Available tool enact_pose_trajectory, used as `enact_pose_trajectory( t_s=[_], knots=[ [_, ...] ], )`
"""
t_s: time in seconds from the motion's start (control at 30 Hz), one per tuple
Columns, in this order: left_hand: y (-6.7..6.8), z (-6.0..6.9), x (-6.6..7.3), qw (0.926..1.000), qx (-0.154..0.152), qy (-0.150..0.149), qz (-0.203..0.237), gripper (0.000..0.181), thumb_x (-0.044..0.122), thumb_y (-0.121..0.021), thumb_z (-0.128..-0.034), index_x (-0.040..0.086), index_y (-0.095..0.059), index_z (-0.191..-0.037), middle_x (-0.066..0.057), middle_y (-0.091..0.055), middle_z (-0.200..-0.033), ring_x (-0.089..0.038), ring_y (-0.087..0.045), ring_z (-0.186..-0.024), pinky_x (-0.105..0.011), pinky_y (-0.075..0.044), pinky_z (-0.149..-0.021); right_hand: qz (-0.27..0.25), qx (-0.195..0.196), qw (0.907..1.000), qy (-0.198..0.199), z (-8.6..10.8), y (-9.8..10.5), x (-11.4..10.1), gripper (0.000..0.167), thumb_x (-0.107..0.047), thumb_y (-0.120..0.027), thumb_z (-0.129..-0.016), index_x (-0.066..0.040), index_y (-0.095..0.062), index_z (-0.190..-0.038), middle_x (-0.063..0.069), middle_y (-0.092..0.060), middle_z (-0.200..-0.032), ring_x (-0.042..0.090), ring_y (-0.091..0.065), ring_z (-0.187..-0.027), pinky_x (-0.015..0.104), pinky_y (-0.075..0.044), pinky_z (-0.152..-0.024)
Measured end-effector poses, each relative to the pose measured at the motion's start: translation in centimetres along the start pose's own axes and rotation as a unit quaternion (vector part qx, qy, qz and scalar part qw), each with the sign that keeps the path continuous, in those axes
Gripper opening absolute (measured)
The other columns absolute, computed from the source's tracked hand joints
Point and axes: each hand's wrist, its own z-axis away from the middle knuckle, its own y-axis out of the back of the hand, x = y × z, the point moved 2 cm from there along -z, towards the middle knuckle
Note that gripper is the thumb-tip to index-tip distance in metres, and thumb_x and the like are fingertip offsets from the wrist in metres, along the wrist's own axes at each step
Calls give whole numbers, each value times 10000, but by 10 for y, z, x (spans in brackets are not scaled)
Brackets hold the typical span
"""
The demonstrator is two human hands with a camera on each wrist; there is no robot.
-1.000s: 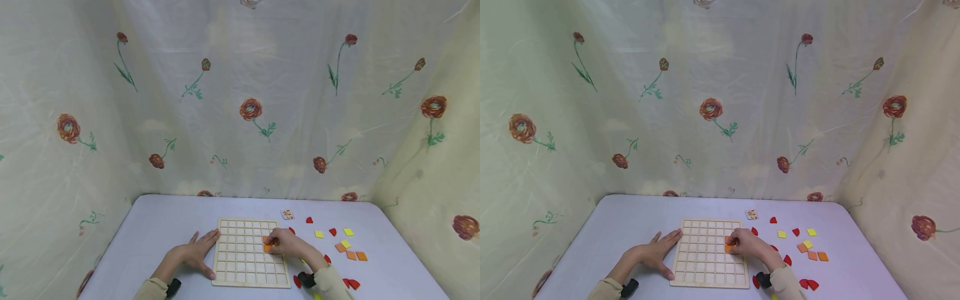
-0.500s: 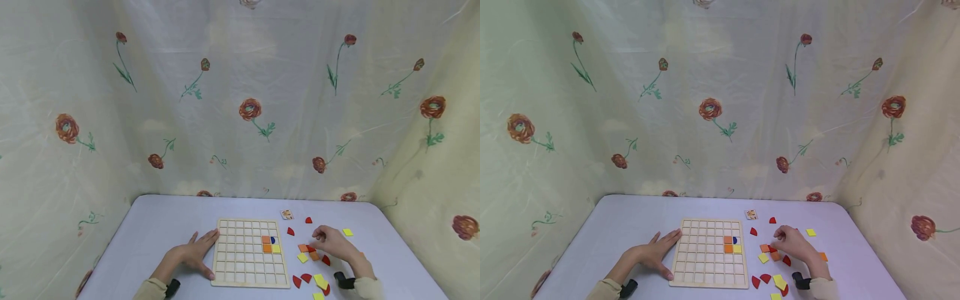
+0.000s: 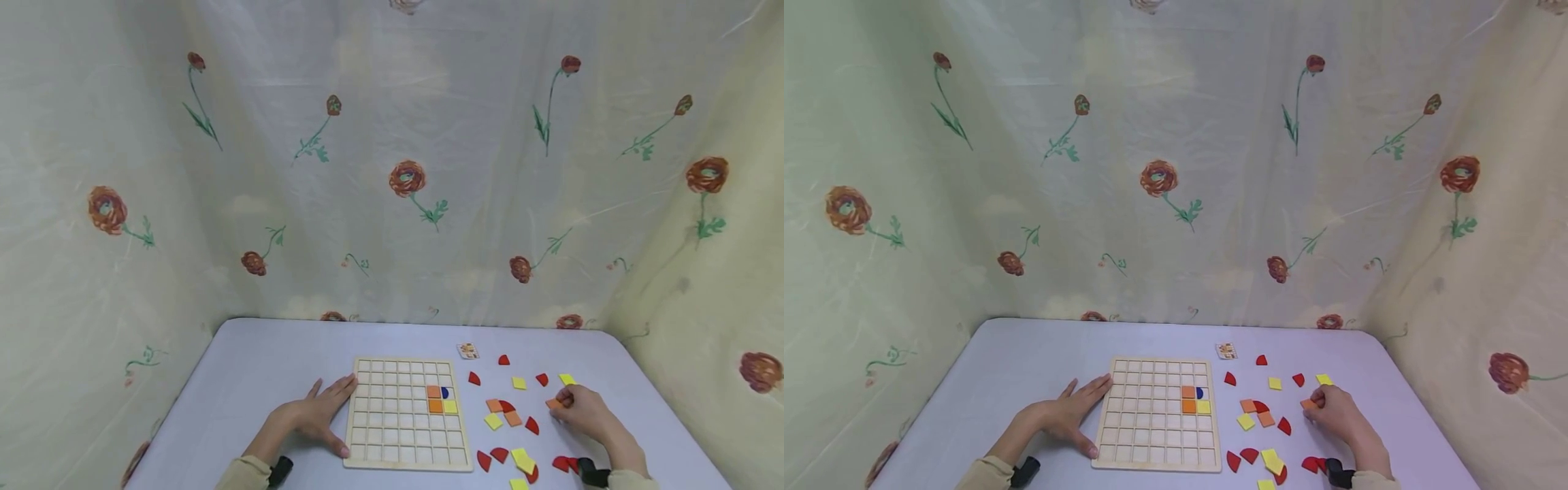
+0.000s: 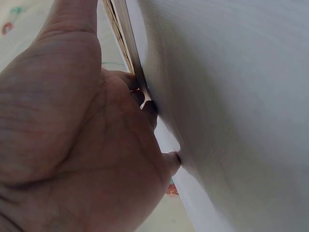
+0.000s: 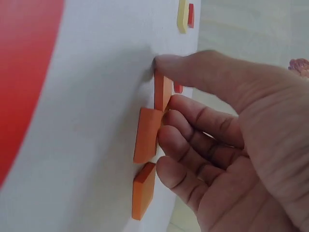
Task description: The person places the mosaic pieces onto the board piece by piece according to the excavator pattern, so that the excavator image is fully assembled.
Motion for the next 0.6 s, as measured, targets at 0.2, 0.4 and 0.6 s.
enact_pose_trajectory(
  t_s=[0.2,0.4,0.6],
  knots=[
    [0,2,3,9999,-22,-3,105,1254,647,-777,-647,91,-114,-1556,-74,-62,-1641,-255,-68,-1513,-597,0,-1193,-58,-102,9998,-141,-4,-5,2,227,-142,-735,-834,19,-620,-944,49,-599,-795,154,-528,-699,260,-499,-599],
    [0,4,4,9999,-25,19,121,1259,649,-776,-639,94,-116,-1557,-65,-52,-1643,-254,-59,-1514,-593,7,-1195,-6,93,10000,-28,-6,-10,-7,193,-142,-715,-829,0,-612,-909,45,-588,-784,167,-522,-717,275,-469,-607],
    [2,2,4,10000,-30,45,72,1255,650,-774,-640,98,-118,-1557,-64,-56,-1642,-252,-60,-1514,-592,-1,-1196,-321,70,9989,328,-7,-23,-42,245,-171,-741,-813,-14,-627,-963,33,-584,-800,155,-512,-717,249,-464,-588]
  ],
)
